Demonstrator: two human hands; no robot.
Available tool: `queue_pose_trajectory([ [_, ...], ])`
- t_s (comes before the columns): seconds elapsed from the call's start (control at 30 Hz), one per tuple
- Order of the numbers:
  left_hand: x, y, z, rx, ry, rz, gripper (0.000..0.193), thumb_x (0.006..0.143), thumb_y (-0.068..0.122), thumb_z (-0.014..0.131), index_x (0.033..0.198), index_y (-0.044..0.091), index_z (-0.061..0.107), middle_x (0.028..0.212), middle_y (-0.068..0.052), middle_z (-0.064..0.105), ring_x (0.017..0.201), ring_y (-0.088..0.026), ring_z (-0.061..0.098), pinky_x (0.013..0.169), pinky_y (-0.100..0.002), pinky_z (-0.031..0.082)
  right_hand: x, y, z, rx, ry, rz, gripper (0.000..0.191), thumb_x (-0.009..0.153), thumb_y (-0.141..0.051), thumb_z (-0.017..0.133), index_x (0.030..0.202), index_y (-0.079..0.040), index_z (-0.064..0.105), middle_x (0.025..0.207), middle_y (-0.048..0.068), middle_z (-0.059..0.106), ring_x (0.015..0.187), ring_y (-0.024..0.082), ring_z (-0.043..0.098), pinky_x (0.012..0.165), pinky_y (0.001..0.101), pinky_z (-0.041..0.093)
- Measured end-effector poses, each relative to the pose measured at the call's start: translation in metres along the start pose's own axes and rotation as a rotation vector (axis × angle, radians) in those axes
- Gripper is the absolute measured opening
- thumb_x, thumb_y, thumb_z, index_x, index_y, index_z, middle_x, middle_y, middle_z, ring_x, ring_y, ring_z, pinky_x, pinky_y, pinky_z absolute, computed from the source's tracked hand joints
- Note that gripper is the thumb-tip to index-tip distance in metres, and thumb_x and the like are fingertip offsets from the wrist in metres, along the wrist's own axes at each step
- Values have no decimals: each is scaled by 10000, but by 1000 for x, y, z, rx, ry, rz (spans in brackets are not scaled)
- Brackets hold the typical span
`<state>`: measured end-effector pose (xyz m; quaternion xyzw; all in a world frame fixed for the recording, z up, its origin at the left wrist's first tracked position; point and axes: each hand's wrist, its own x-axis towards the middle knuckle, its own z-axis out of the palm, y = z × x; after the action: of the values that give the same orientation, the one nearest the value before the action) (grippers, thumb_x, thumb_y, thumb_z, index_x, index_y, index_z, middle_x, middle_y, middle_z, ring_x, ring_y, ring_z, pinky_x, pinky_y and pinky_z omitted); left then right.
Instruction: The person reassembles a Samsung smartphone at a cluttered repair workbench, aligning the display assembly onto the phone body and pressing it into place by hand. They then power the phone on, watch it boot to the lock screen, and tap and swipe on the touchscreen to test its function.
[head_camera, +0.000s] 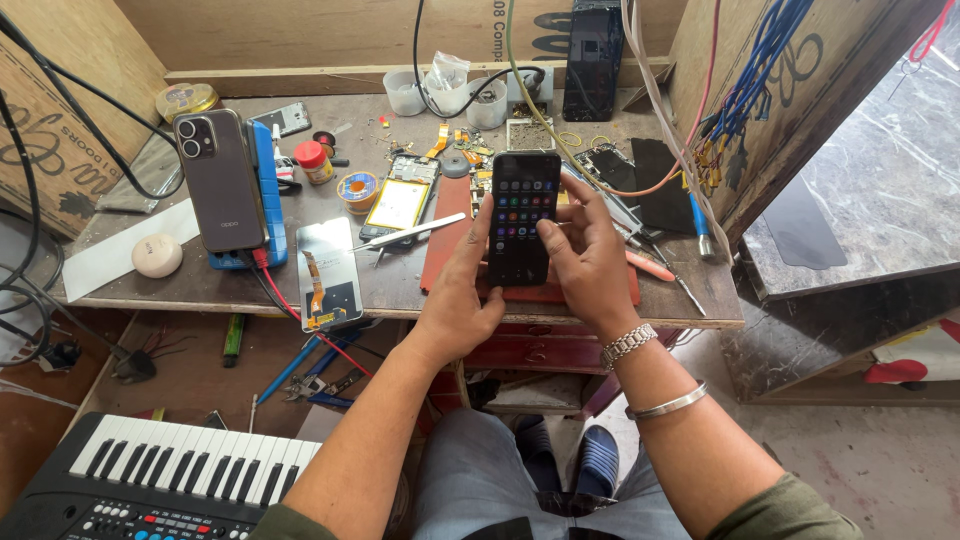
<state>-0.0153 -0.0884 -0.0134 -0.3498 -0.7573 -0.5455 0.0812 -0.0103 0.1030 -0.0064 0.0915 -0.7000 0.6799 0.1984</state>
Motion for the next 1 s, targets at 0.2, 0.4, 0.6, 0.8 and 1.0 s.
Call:
queue_pose_trajectory([
  [0.2,0,-4,0,42,20,-8,1112,753,-116,602,1672,185,54,1470,-166,507,1132,-260,629,980,-341,530,2,1,-9,-2,-207,-141,770,933,8,614,1624,-70,283,1263,88,598,1056,115,649,882,254,571],
  [0.4,1,-4,0,57,25,38,1117,757,-115,609,1675,181,46,1503,-183,485,1208,-278,607,1010,-351,513,2,1,-5,-141,-150,-99,843,896,12,677,1628,-90,271,1247,88,599,992,123,675,794,250,584],
  [0.6,1,-2,0,41,22,-16,1099,763,-117,601,1664,177,45,1515,-173,470,1175,-276,629,971,-346,540,3,-5,-2,-220,-171,-111,1089,745,-82,892,1605,-91,225,1276,88,589,1002,146,710,776,277,621],
  [0.8,3,1,1,12,2,-67,1095,771,-131,585,1662,184,32,1463,-143,494,1095,-240,656,913,-331,575,3,-6,-4,-205,-175,-104,1088,753,-92,887,1613,-93,221,1272,86,595,1022,142,708,786,274,624],
  [1.0,3,1,1,-8,3,-50,1096,776,-139,581,1669,176,29,1472,-143,481,1115,-238,645,931,-329,577,3,-2,-6,-121,-203,-87,1028,790,-32,825,1617,-97,219,1277,88,596,1045,141,696,818,276,608],
])
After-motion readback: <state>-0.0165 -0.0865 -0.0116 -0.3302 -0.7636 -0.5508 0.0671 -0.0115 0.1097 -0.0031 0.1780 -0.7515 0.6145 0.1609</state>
